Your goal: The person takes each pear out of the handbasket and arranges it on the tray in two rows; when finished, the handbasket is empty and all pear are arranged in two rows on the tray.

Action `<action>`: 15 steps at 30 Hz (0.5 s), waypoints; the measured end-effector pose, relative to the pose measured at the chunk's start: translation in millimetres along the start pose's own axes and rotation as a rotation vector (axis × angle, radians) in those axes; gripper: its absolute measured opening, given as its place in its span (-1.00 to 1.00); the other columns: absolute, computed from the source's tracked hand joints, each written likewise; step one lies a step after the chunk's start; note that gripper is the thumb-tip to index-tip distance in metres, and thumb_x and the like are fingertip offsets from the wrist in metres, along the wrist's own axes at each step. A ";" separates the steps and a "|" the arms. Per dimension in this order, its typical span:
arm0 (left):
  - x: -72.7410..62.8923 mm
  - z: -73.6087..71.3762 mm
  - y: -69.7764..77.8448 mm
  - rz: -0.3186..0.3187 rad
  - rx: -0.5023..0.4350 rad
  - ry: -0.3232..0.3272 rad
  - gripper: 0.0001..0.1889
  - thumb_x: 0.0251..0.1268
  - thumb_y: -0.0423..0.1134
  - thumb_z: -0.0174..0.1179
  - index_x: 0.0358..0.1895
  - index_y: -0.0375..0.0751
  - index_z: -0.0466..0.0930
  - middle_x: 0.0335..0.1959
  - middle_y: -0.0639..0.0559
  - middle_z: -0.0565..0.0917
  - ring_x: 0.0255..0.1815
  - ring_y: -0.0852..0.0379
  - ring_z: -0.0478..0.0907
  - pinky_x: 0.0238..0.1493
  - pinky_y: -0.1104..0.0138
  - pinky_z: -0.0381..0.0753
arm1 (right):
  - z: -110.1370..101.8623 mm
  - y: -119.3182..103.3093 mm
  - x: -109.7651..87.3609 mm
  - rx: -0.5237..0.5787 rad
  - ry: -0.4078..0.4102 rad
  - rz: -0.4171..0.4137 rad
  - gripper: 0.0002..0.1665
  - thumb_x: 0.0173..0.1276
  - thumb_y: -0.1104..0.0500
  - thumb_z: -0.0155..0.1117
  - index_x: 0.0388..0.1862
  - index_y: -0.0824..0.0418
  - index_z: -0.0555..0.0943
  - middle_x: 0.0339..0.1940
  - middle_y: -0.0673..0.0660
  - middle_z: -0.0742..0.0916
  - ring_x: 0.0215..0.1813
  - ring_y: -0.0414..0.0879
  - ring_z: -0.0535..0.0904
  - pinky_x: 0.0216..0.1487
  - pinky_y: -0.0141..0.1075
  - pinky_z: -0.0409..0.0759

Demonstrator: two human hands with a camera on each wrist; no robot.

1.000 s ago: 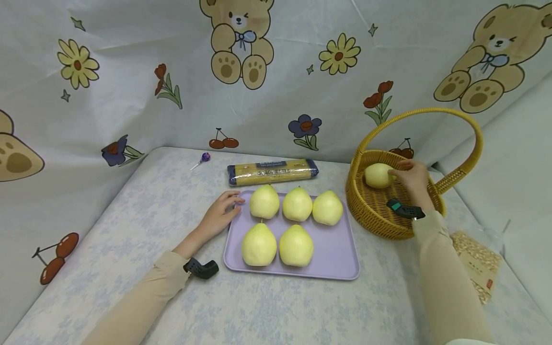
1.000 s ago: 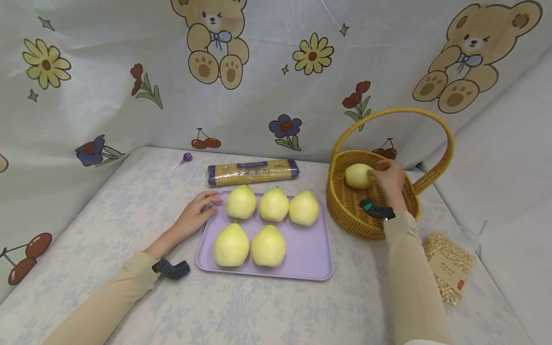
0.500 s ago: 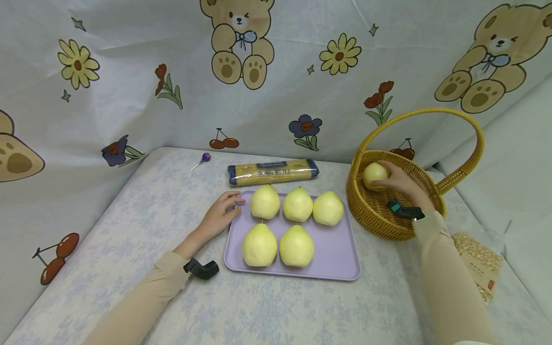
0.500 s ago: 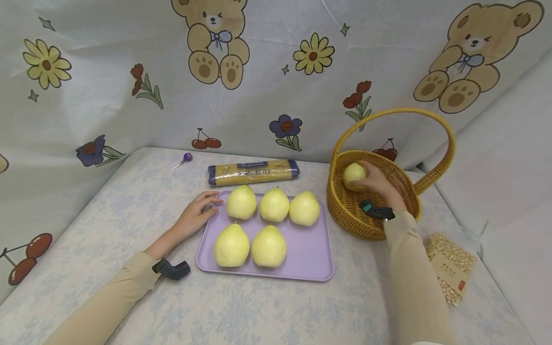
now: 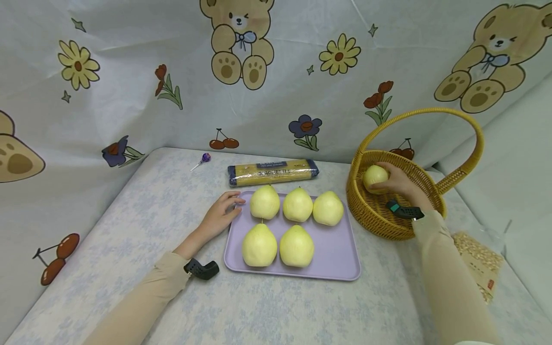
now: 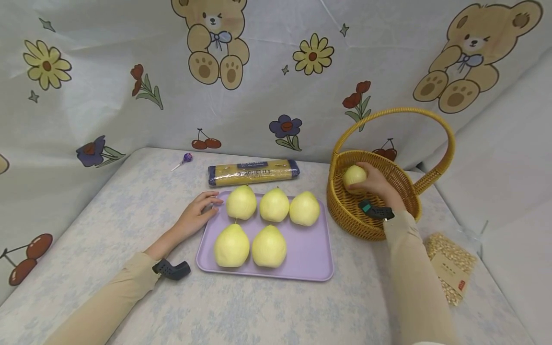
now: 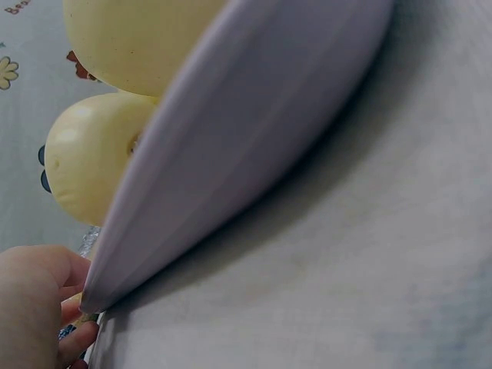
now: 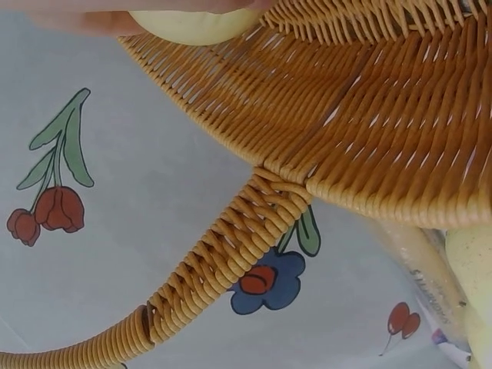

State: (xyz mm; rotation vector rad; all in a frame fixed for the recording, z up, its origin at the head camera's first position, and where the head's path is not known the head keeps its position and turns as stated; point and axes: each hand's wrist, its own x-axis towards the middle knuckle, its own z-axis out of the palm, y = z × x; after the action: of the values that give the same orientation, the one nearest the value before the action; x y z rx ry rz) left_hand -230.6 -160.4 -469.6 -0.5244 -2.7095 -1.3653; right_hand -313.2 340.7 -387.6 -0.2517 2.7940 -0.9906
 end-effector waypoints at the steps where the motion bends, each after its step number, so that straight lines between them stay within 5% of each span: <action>1: -0.4 -0.7 0.8 -0.002 -0.005 0.002 -0.73 0.35 -0.28 0.11 0.06 -0.25 0.59 0.33 -0.16 0.39 0.41 -0.19 0.27 0.43 -0.05 0.24 | 0.1 -0.6 -0.3 -0.008 0.007 0.001 0.03 0.19 0.14 0.39 0.47 0.41 0.03 0.31 0.48 0.35 0.11 0.25 0.41 -0.11 -0.30 0.43; 7: -0.1 -0.2 0.1 0.004 -0.008 0.001 -0.73 0.35 -0.28 0.11 0.06 -0.25 0.59 0.33 -0.17 0.39 0.41 -0.18 0.27 0.43 -0.03 0.25 | -0.8 -1.2 -1.4 -0.032 0.036 0.017 0.04 0.19 0.03 0.40 0.47 0.40 0.07 0.33 0.46 0.36 0.14 0.23 0.41 -0.02 -0.20 0.45; 15: -0.8 -0.4 -0.6 -0.003 -0.009 -0.001 -0.73 0.35 -0.27 0.12 0.05 -0.24 0.59 0.33 -0.16 0.39 0.41 -0.18 0.27 0.43 -0.02 0.27 | -4.3 -17.8 -10.8 0.026 0.103 0.043 0.03 0.22 -0.01 0.35 0.48 0.36 0.06 0.28 0.46 0.39 0.07 0.17 0.44 -0.22 -0.40 0.47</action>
State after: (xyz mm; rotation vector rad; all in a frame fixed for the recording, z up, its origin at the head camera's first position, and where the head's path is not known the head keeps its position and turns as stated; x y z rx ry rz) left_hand -230.1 -161.2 -469.9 -0.5229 -2.7074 -1.3789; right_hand -301.7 332.0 -371.9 -0.1404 2.8627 -1.0585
